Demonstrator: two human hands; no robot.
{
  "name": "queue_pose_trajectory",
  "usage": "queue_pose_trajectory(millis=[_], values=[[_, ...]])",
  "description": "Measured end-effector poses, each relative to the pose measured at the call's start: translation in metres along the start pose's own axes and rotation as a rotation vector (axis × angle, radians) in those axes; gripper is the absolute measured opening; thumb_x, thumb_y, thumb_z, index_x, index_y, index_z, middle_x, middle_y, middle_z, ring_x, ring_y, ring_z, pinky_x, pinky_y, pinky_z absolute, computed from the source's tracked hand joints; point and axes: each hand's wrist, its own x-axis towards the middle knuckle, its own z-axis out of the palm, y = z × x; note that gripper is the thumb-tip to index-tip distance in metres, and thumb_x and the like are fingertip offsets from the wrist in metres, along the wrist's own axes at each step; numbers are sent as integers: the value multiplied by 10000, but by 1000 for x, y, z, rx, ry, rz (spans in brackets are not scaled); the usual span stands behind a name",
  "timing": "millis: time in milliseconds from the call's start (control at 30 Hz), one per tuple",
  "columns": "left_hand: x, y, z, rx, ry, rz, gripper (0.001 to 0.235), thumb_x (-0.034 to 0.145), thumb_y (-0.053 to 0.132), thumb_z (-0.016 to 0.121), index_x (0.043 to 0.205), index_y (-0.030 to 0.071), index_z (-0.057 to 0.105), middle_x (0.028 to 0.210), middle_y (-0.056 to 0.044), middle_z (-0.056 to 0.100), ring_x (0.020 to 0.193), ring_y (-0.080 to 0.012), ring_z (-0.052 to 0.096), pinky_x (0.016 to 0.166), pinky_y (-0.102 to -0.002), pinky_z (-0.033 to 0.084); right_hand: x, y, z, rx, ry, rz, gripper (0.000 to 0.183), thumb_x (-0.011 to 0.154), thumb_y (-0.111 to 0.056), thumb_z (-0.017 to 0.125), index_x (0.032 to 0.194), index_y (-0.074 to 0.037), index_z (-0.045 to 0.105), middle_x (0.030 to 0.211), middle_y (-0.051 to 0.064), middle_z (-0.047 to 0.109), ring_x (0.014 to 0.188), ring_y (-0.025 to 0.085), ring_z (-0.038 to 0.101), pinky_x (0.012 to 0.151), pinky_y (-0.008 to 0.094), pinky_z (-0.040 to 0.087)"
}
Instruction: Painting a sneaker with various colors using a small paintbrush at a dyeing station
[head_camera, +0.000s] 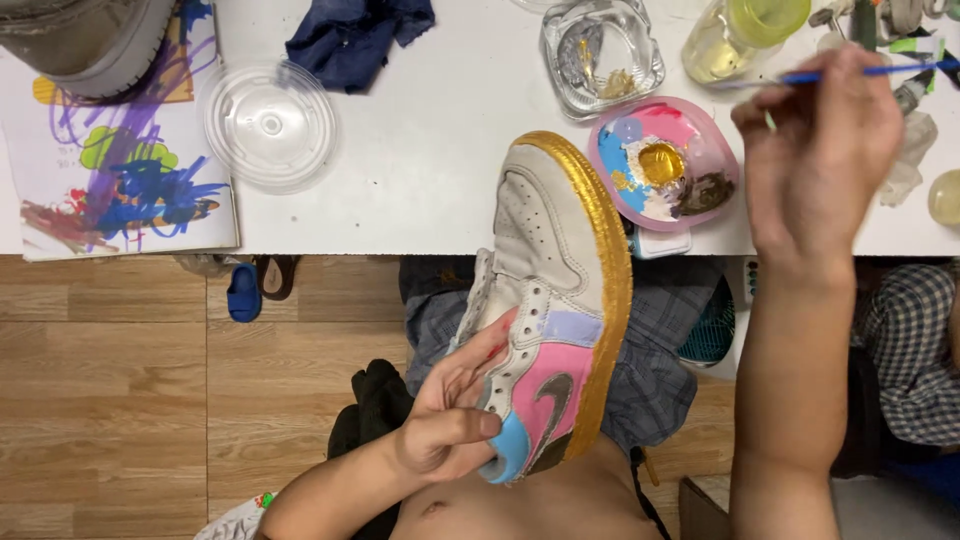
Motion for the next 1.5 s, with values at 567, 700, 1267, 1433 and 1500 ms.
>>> queue_pose_trajectory(millis=[567,700,1267,1433,1500], values=[[-5,-10,-21,270,-98,69,770,819,-128,641,1536,-90,366,1682,-192,268,1536,-214,341,1299,-324,245,-146,-63,57,-276,-589,-501,366,1096,-326,387,856,-73,496,766,108,643,680,241,636,742,417,607],[-5,-4,-17,217,-77,-10,813,812,-130,626,1566,-91,324,1674,-168,310,1487,-195,408,1210,-337,366,-149,-61,53,-279,-607,-472,356,1095,-336,400,860,-95,514,789,102,658,686,227,630,775,417,600],[-2,5,-2,264,-88,-107,895,852,36,731,1592,-78,241,1638,-215,343,1537,-279,342,1271,-415,281,-149,-64,48,-387,-643,-535,375,1056,-350,417,822,-102,573,842,85,686,688,236,672,793,440,590],[-1,10,0,305,-92,-143,864,827,-22,656,1594,-74,264,1611,-208,394,1505,-265,400,1238,-384,326,-145,-68,46,-394,-724,-565,336,1029,-292,430,851,-61,596,862,119,689,690,243,671,794,434,568],[0,11,0,239,-95,-176,880,836,-47,638,1613,-61,225,1607,-238,388,1516,-297,384,1223,-417,352,-147,-63,46,-374,-701,-573,353,1023,-296,437,813,-58,591,826,126,695,651,240,658,773,429,568]])
